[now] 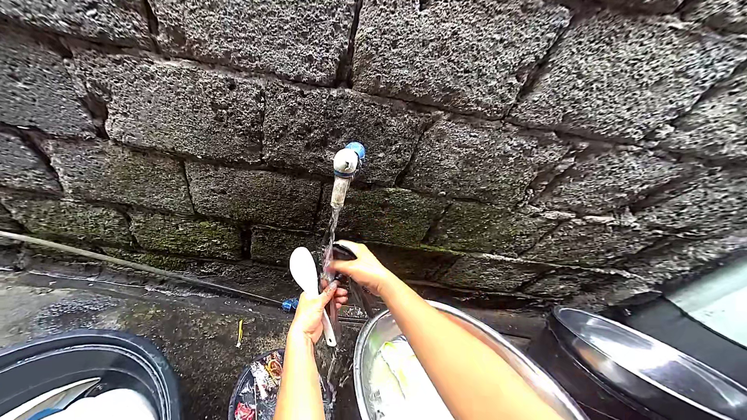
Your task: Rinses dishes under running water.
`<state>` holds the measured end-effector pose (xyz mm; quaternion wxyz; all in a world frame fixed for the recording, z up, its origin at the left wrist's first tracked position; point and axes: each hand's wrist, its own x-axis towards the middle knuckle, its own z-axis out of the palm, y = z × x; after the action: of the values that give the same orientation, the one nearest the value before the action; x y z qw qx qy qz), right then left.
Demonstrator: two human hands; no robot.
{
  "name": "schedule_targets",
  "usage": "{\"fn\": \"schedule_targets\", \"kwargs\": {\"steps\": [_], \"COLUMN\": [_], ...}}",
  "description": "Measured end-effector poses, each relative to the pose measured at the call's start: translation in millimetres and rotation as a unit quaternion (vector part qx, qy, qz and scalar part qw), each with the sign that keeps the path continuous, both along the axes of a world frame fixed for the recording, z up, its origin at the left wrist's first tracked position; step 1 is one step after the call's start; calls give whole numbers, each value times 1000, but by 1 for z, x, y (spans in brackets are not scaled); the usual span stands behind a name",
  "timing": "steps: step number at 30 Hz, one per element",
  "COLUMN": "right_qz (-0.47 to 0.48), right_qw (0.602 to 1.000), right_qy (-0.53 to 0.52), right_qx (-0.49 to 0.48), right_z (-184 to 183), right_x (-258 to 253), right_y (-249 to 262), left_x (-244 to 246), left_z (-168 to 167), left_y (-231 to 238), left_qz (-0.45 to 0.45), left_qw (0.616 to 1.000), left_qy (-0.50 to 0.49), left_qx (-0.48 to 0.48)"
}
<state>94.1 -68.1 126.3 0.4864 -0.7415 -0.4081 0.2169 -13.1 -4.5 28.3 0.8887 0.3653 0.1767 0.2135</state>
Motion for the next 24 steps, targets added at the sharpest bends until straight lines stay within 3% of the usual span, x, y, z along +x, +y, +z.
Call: {"fn": "schedule_targets", "kwargs": {"steps": [3,6,11,15,17,20,24], "right_qz": [-42,-34,-33,-15,18,-7,-83], "right_qw": [997,995,999,991,988,989,974], "right_qy": [31,79,-13,-124,-132,-98,-129], "right_qx": [61,51,1,-53,-82,-113,-164], "right_z": [3,-7,-2,45,56,42,9], "right_x": [-1,-8,-16,-21,-23,-20,-13], "right_y": [5,9,29,39,41,38,25], "left_x": [-2,0,-3,1,9,13,8], "left_z": [-2,2,-5,-19,-30,-28,-15], "left_y": [2,2,2,3,5,3,5], "left_qz": [29,26,7,-19,-5,9,15], "left_qw": [999,999,999,996,989,987,991], "left_qy": [-14,-28,-38,84,149,152,98], "left_qx": [-9,-8,-30,15,15,-48,-93]}}
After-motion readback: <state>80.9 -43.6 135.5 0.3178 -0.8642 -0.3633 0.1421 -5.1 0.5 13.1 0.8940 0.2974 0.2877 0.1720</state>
